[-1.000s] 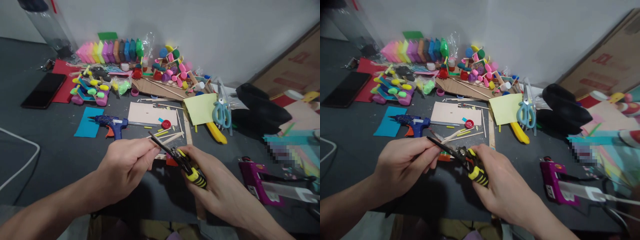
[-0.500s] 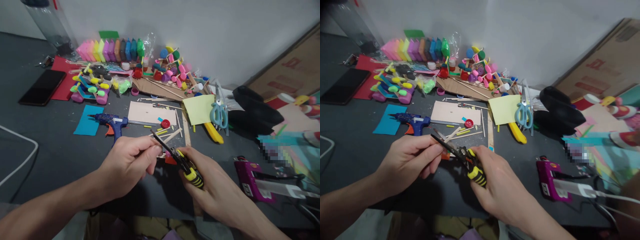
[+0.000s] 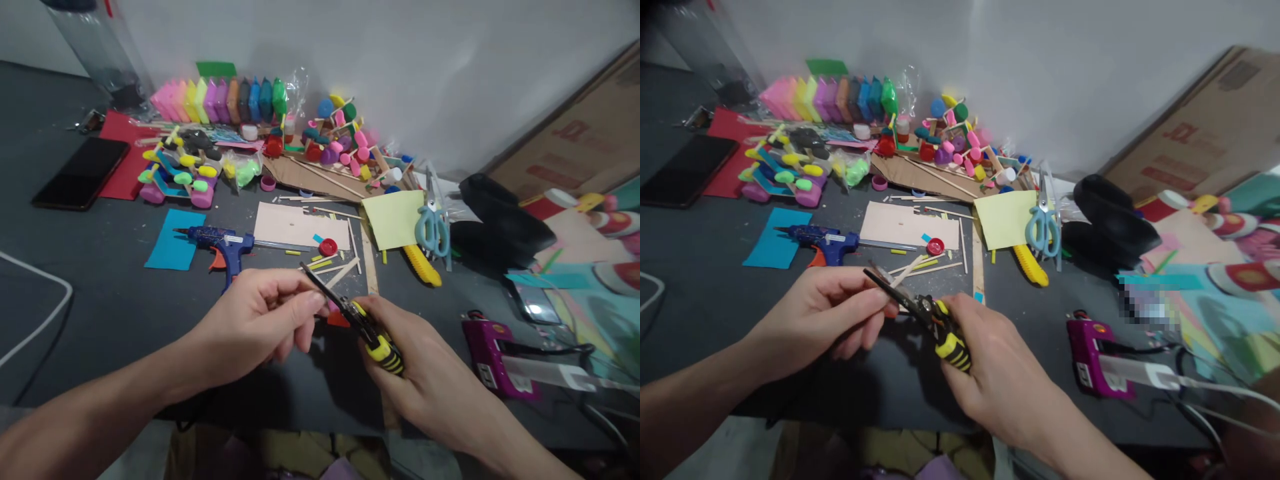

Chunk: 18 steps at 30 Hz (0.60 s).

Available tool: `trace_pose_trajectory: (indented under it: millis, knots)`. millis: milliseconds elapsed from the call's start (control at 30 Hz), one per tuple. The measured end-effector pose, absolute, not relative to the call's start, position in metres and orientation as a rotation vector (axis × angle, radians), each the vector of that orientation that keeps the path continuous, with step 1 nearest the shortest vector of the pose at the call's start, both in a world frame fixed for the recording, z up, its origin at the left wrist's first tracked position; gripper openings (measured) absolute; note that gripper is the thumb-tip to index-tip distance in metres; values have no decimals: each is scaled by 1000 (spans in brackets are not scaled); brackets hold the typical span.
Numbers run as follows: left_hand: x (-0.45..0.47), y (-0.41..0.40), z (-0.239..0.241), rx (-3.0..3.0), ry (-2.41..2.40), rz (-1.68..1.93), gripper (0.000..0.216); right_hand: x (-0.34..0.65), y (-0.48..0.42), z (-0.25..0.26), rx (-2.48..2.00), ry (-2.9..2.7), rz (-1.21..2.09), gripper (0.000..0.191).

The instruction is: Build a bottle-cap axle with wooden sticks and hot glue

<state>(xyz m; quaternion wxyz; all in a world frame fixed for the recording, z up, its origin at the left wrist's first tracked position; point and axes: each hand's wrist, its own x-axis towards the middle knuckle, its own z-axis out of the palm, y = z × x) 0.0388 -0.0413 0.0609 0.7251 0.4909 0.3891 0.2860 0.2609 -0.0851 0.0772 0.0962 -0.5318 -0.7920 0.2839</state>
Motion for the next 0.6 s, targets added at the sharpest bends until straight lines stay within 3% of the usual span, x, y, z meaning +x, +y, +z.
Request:
trace_pose_trajectory:
  millis: [100, 267, 467, 600]
  knots:
    - [40, -46, 63, 1487, 1033, 805, 16, 261, -85, 77, -1587, -2339, 829, 31]
    - [36, -48, 61, 1970, 1009, 993, 28, 262, -86, 79, -1580, -2320, 852, 35]
    - [36, -49, 60, 1676, 993, 818, 36, 260, -86, 77, -1601, -2325, 856, 32]
    - [38, -49, 60, 1278, 922, 726, 28, 260, -85, 77, -1588, -2342, 815, 29]
